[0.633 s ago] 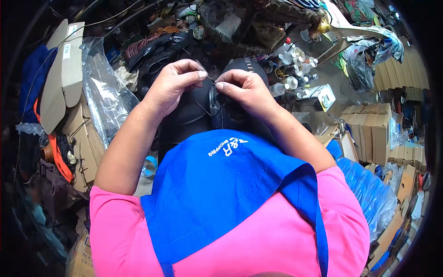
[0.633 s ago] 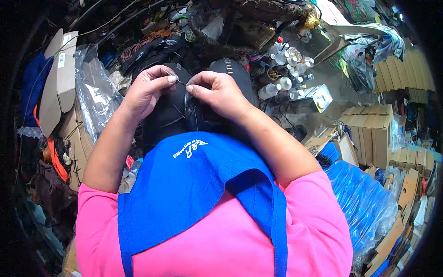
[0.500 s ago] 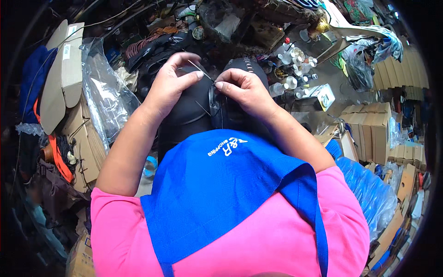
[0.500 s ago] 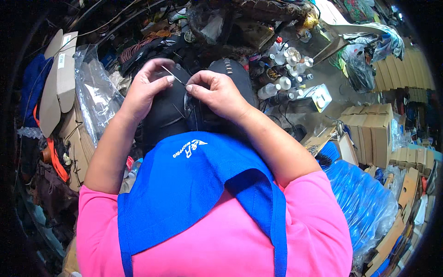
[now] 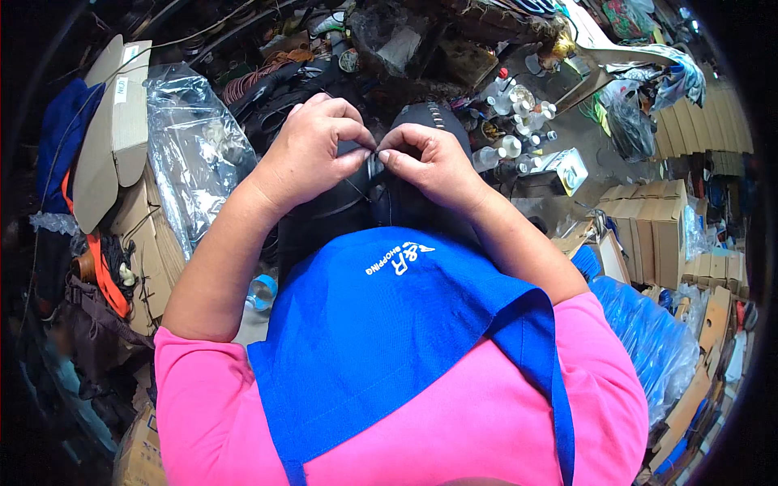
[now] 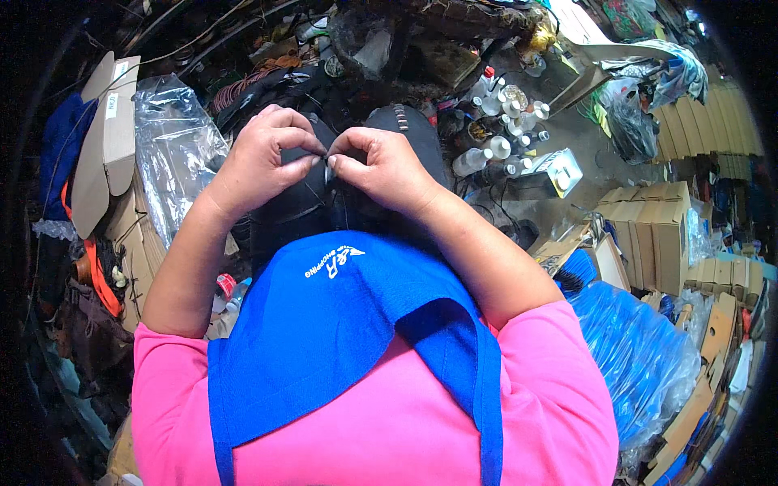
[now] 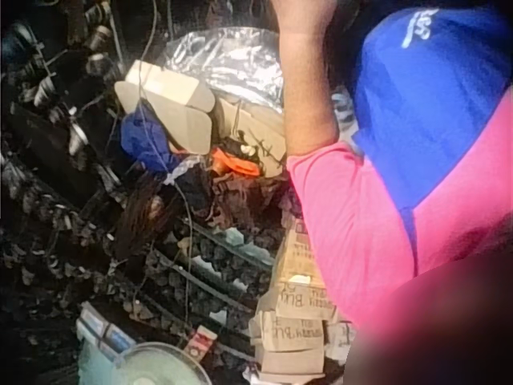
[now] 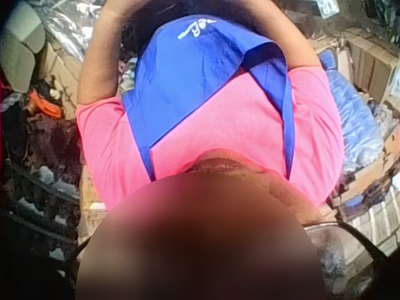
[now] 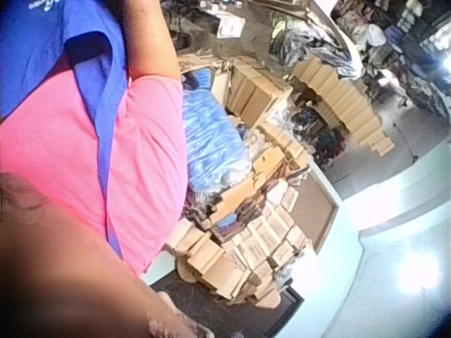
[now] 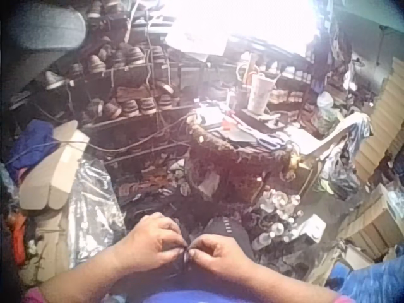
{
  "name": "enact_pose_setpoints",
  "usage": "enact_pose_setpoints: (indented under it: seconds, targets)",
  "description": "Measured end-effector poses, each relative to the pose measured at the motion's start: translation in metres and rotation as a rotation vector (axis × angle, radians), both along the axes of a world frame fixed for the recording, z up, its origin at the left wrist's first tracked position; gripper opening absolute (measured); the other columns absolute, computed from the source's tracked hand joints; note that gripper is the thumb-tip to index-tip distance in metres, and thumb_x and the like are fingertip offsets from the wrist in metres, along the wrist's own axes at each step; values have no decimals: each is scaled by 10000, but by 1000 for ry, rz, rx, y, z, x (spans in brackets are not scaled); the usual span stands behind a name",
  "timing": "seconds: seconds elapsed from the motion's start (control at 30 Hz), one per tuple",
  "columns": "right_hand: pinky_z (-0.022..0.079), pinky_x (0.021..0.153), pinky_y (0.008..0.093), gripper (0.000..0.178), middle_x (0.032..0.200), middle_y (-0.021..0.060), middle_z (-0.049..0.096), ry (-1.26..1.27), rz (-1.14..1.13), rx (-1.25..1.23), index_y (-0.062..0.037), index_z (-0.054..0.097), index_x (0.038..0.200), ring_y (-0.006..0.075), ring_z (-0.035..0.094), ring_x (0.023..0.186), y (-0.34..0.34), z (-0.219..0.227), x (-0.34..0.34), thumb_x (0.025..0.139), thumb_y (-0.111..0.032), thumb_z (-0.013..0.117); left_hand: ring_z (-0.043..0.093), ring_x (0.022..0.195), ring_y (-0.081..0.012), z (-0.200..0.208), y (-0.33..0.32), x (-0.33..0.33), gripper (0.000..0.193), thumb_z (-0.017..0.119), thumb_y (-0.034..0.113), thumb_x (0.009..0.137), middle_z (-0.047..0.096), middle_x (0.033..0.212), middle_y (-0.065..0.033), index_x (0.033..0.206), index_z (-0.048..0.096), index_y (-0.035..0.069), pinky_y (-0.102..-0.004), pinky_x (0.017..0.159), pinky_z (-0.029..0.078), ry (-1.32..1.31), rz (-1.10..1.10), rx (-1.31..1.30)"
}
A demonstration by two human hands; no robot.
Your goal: Stitching a black shoe component by hand using a needle and thread.
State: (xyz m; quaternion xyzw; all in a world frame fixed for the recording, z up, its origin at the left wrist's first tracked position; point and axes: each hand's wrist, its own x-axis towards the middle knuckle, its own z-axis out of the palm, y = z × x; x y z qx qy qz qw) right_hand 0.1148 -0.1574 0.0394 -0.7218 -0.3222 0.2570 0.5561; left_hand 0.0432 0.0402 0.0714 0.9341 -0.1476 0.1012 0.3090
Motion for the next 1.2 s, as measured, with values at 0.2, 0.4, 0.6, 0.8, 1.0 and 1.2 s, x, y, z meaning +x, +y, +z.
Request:
enact_pose_setpoints:
  seconds: [0.2, 0.4, 0.6, 0.8, 1.0, 1.2]
  targets:
    - [481, 673, 280, 139, 766, 78, 652, -25, 9, -30, -4, 655, 881, 96, 584, 718, -2, 2, 0, 824, -129, 632, 560, 881, -245, -3, -2, 1, 141, 704, 59, 672, 608, 854, -58, 813, 699, 66, -353, 798, 460, 55, 5, -101]
    - [483, 667, 285, 139, 759, 87, 649, -67, 1, -33, -7, 658, 882, 106, 596, 717, -2, -1, 1, 814, -126, 632, 575, 856, -241, -4, -6, 1, 137, 706, 64, 668, 605, 847, -62, 805, 693, 56, -343, 786, 469, 54, 28, -81]
    - [468, 648, 258, 125, 747, 34, 630, 16, -6, 4, 0, 645, 868, 63, 552, 714, -4, -2, 1, 830, -117, 622, 581, 852, -199, -8, -14, 0, 85, 680, 45, 702, 582, 822, -71, 777, 650, 17, -312, 774, 459, 81, 117, -287]
    - [453, 652, 228, 121, 772, -17, 605, 144, 16, 61, 4, 633, 885, 40, 518, 735, -5, 0, 2, 863, -114, 621, 561, 870, -95, -23, -18, 1, 55, 644, 65, 807, 613, 936, -14, 840, 640, 23, -254, 785, 440, 392, 105, -1000]
    - [446, 667, 228, 116, 783, -19, 594, 209, 1, 109, -5, 630, 889, 38, 512, 748, -6, -2, 3, 871, -120, 628, 566, 872, -83, -17, -13, 6, 143, 625, 98, 874, 626, 850, -2, 988, 615, 13, -238, 817, 443, 351, 78, -675]
    - [445, 684, 226, 126, 792, -15, 597, 273, 16, 141, -16, 620, 889, 46, 521, 754, -11, -6, 6, 881, -142, 625, 572, 984, -127, -31, -6, 10, 261, 603, 88, 874, 628, 1051, -53, 1124, 561, 27, -283, 920, 433, 332, 90, -1008]
